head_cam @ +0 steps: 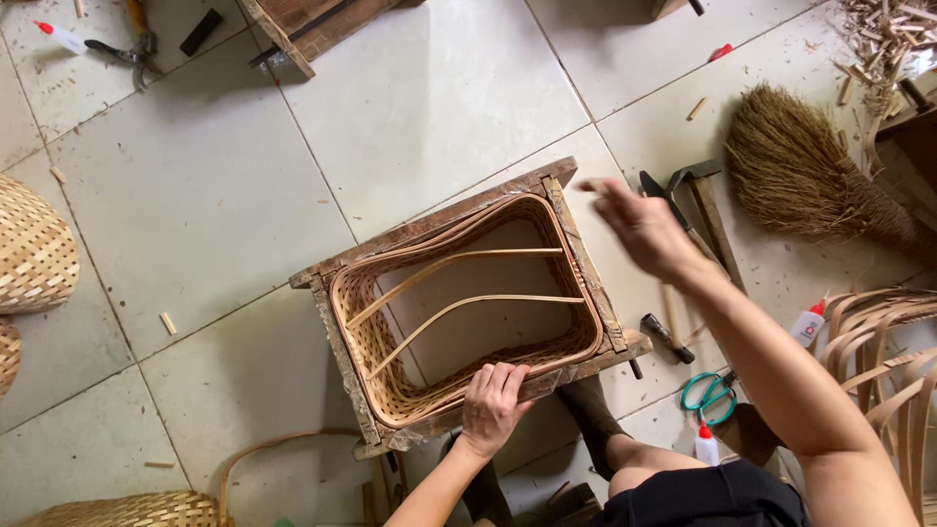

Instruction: The person weaves a rectangular basket by fitting a pre-woven body into a wooden mold, then inserting and securing bamboo strips across the top opening. They use a hammer to tap the strips into place and adjust the basket within the mold.

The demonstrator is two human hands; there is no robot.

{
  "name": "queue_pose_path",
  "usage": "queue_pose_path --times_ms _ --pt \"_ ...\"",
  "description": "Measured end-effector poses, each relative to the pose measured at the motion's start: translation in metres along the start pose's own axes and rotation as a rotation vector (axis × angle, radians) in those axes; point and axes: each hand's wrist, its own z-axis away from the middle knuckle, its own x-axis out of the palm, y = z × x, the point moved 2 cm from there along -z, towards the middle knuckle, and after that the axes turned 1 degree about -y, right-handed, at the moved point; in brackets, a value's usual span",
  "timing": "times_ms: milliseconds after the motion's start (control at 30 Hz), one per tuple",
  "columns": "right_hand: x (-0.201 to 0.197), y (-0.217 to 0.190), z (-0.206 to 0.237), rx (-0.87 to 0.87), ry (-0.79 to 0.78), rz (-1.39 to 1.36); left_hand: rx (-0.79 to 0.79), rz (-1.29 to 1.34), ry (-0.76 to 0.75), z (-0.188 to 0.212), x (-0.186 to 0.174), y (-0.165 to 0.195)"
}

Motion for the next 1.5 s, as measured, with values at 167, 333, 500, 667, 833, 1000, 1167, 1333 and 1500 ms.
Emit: queue_pose_path --times_ms 167,333,500,667,833,1000,1167,1333,1500 --pt "0.051 -0.078 -0.004 -0.118 -0.023 -0.379 0.052 0.012 0.029 0.000 0.000 -0.002" --pt "0.105 -0.071 -0.024 -0.034 0.106 -0.349 0.068 -0.003 0.071 0.000 0.001 -0.005" --pt "0.128 -0.053 -0.033 -0.057 0.154 -0.329 0.065 -0.019 0.074 0.001 0.003 -0.005" --pt "0.139 -0.045 -0.040 -0.080 0.137 -0.330 0.046 -0.028 0.036 0.001 0.005 -0.006" --pt "0.146 -0.046 -0.049 -0.055 0.013 -0.184 -0.010 -0.025 -0.040 -0.001 0.004 -0.006" --pt "0.142 -0.060 -0.049 -0.171 0.063 0.052 0.140 -0.184 0.162 -0.066 -0.010 -0.059" --pt "0.135 -0.079 -0.048 -0.126 0.056 0.108 -0.010 -0.206 0.323 -0.155 -0.017 -0.147" --pt "0.130 -0.089 -0.048 -0.030 -0.031 0.143 0.033 -0.274 0.284 -0.170 -0.010 -0.163" --pt "0.128 -0.088 -0.047 -0.030 -0.033 0.174 -0.124 -0.113 0.297 -0.175 -0.015 -0.166"
